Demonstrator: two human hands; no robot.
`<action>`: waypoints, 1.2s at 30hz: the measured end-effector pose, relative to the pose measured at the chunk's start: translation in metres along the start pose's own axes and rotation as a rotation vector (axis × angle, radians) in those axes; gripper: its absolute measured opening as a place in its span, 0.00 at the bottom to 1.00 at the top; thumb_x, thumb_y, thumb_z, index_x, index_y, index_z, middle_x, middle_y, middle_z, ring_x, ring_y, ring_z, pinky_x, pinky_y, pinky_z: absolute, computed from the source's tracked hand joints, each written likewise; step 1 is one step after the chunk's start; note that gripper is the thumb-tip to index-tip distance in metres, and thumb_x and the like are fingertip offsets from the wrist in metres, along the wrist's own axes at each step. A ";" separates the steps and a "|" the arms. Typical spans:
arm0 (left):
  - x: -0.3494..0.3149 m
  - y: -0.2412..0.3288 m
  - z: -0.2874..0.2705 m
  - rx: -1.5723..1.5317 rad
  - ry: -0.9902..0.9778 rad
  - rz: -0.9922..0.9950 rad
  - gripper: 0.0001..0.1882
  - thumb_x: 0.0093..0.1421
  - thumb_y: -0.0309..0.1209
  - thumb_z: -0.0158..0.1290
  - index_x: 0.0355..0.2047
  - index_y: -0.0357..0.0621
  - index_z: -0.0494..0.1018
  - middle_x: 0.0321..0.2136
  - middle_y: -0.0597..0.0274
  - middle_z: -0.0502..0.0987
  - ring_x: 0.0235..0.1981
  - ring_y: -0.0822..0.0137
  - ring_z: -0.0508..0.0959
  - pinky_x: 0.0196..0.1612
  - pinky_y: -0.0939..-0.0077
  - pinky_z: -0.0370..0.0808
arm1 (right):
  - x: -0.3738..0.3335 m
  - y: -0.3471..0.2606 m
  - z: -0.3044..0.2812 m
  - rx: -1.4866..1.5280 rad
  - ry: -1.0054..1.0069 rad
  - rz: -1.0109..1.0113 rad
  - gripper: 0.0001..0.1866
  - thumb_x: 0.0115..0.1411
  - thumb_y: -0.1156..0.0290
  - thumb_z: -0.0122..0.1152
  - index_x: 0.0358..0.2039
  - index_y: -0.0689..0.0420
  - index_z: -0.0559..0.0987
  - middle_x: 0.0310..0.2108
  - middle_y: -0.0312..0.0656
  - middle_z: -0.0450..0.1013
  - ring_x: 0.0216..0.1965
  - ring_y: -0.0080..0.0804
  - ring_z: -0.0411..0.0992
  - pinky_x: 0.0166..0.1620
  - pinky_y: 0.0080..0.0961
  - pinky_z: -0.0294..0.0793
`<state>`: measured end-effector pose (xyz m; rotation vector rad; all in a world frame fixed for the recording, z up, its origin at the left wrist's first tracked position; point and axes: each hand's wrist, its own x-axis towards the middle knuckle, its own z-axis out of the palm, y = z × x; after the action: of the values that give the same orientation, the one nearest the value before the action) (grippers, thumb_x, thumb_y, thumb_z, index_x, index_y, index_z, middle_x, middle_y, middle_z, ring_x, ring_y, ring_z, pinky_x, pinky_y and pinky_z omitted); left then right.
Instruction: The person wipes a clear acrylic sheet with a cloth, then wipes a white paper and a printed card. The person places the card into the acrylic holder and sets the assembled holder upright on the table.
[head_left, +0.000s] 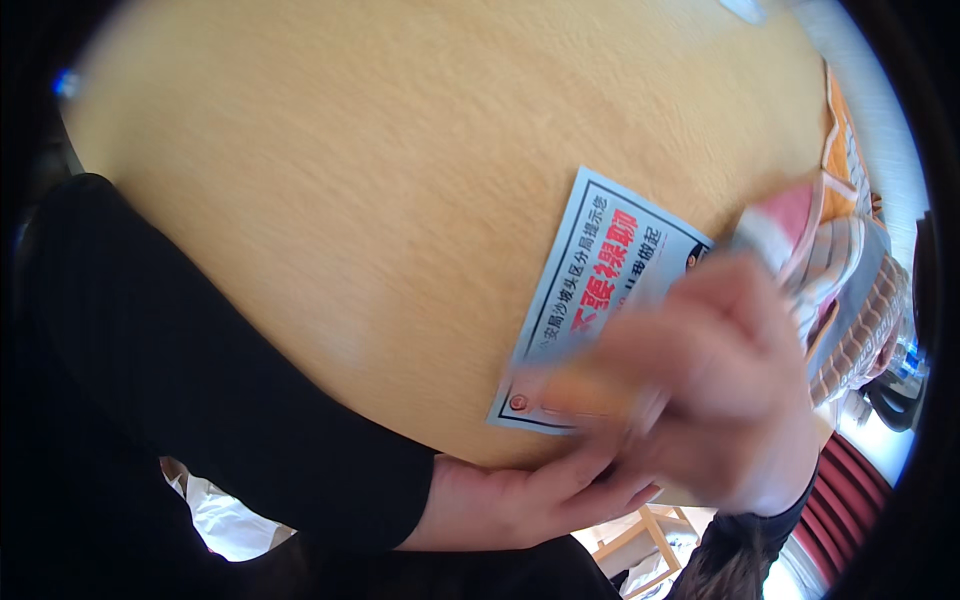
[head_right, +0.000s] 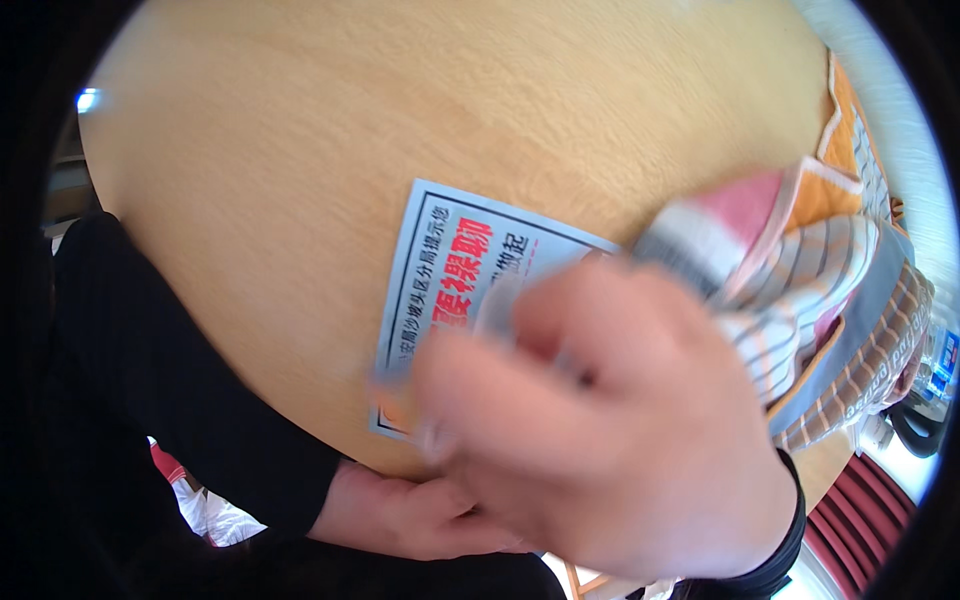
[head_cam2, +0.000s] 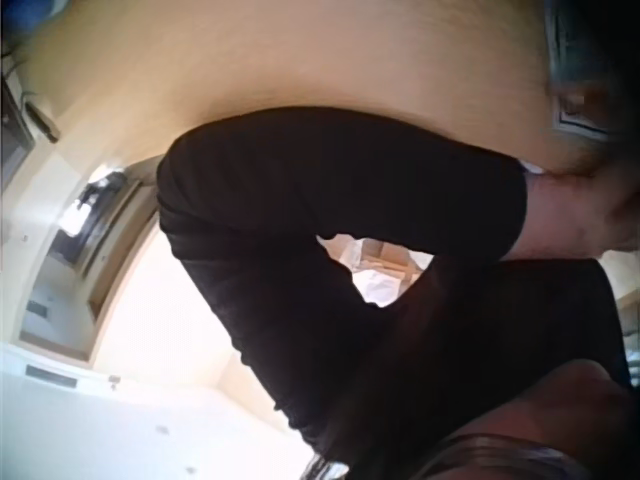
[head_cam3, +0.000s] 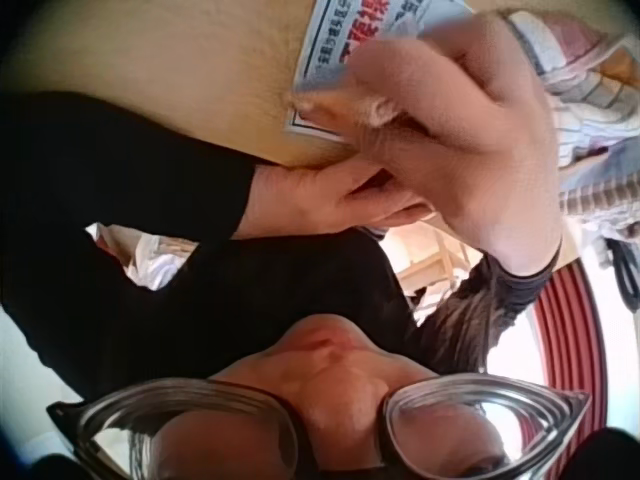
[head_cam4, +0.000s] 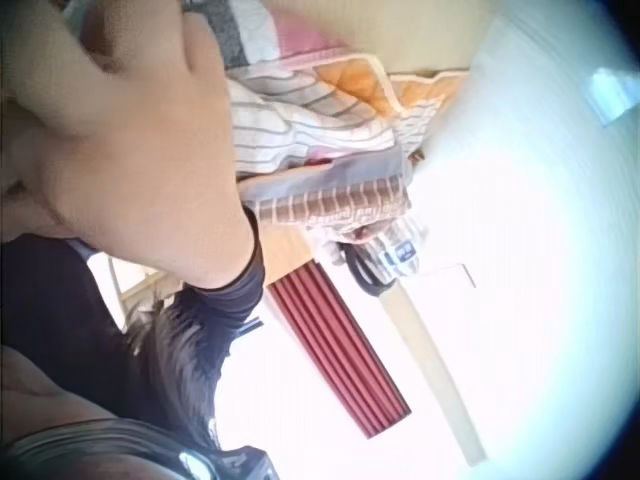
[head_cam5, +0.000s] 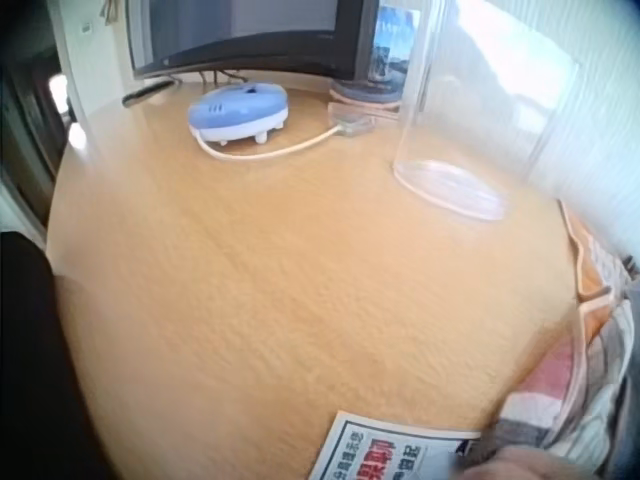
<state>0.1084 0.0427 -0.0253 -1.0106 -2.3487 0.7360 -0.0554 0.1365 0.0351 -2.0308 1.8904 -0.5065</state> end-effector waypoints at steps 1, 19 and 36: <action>0.000 0.000 0.001 0.001 0.006 0.006 0.35 0.60 0.36 0.54 0.65 0.36 0.59 0.59 0.48 0.67 0.62 0.50 0.70 0.58 0.50 0.76 | -0.001 -0.007 -0.006 0.084 -0.083 0.046 0.23 0.35 0.68 0.72 0.37 0.53 0.89 0.31 0.32 0.68 0.33 0.32 0.66 0.35 0.26 0.64; 0.016 0.009 -0.001 -0.112 -0.034 -0.094 0.35 0.64 0.40 0.49 0.68 0.43 0.54 0.62 0.47 0.67 0.62 0.52 0.69 0.59 0.54 0.74 | -0.059 -0.003 0.001 -0.367 0.162 0.384 0.26 0.46 0.80 0.66 0.50 0.62 0.82 0.35 0.41 0.67 0.36 0.35 0.68 0.37 0.26 0.70; 0.013 0.010 -0.015 -0.248 -0.039 -0.198 0.32 0.65 0.42 0.52 0.67 0.51 0.58 0.60 0.61 0.71 0.59 0.63 0.71 0.57 0.62 0.74 | -0.093 0.034 -0.014 -0.455 0.375 0.506 0.29 0.52 0.90 0.49 0.56 0.61 0.77 0.42 0.51 0.68 0.46 0.50 0.69 0.53 0.36 0.69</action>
<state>0.1149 0.0624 -0.0175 -0.8492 -2.5747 0.4001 -0.0979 0.2270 0.0284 -1.6559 2.8493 -0.3584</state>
